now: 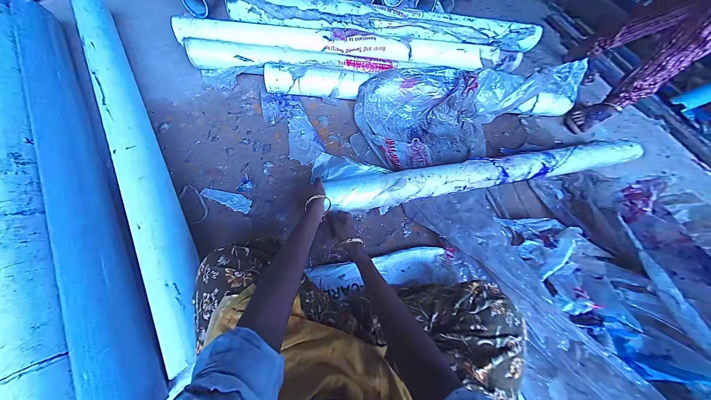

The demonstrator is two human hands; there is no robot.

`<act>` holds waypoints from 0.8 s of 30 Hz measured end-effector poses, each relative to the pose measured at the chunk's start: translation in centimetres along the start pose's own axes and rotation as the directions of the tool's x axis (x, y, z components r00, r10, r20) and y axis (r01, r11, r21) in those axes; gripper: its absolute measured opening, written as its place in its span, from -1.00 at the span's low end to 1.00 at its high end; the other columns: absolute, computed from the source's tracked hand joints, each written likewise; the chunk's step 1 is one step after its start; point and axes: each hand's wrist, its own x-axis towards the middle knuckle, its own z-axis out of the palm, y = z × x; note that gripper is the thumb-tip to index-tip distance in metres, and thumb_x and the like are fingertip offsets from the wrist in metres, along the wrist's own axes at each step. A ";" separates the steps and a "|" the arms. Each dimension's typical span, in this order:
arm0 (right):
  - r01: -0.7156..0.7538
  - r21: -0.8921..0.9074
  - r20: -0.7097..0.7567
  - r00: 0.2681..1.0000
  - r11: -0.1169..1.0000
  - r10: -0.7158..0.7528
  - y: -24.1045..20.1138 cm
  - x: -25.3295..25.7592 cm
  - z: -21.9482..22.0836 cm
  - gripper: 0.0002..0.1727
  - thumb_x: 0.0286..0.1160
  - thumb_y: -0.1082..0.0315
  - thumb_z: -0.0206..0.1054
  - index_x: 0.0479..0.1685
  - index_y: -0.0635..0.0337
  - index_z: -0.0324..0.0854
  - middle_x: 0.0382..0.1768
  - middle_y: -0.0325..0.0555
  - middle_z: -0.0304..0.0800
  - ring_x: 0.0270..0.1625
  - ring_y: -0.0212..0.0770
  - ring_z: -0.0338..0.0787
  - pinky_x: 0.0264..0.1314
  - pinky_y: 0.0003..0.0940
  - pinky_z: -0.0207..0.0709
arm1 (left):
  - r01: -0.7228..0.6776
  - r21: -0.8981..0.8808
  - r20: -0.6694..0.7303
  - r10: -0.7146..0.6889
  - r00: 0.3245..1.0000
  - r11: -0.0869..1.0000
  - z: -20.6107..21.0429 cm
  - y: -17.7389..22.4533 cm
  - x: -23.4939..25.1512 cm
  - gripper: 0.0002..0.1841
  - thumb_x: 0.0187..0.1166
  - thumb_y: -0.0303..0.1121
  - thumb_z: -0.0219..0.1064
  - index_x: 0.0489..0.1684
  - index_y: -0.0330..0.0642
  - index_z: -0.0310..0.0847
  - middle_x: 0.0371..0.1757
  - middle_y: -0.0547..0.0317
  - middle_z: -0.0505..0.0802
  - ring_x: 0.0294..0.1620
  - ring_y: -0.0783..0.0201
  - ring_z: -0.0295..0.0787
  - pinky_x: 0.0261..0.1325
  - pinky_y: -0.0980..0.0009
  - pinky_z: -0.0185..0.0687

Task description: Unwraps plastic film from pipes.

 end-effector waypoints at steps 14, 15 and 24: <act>0.046 -0.204 0.056 0.998 0.978 -0.035 0.8 -1.3 -2.1 -0.61 0.82 0.32 0.12 -0.39 0.45 0.55 -0.57 -0.15 0.44 -0.53 -0.34 0.46 -0.30 -0.38 0.45 | -0.028 0.104 0.082 0.019 0.996 0.994 -1.8 4.1 -3.2 -0.55 0.91 -0.41 -0.08 0.64 -0.55 0.30 0.71 -0.47 0.37 0.78 -0.24 0.20 0.77 -0.10 0.03; 0.027 -0.263 0.068 0.998 0.964 -0.009 0.8 -1.4 -2.2 -0.59 0.83 0.29 0.11 -0.36 0.47 0.57 -0.52 -0.07 0.51 -0.48 -0.27 0.52 -0.24 -0.32 0.49 | -0.054 0.074 0.068 0.049 0.996 0.996 -1.5 3.1 -2.3 -0.53 0.92 -0.35 -0.07 0.61 -0.55 0.33 0.66 -0.49 0.42 0.75 -0.26 0.23 0.74 -0.13 0.06; -0.114 -0.244 0.111 0.983 0.963 0.145 3.1 -7.7 -7.7 -0.68 0.82 0.39 0.06 0.00 0.51 0.65 -0.57 -0.13 0.59 -0.60 -0.37 0.55 -0.36 -0.43 0.53 | -0.121 -0.010 -0.105 0.119 0.987 0.993 -0.7 -2.0 -4.1 -0.40 0.84 -0.07 0.13 0.41 -0.60 0.52 0.44 -0.55 0.64 0.61 -0.32 0.47 0.67 -0.13 0.22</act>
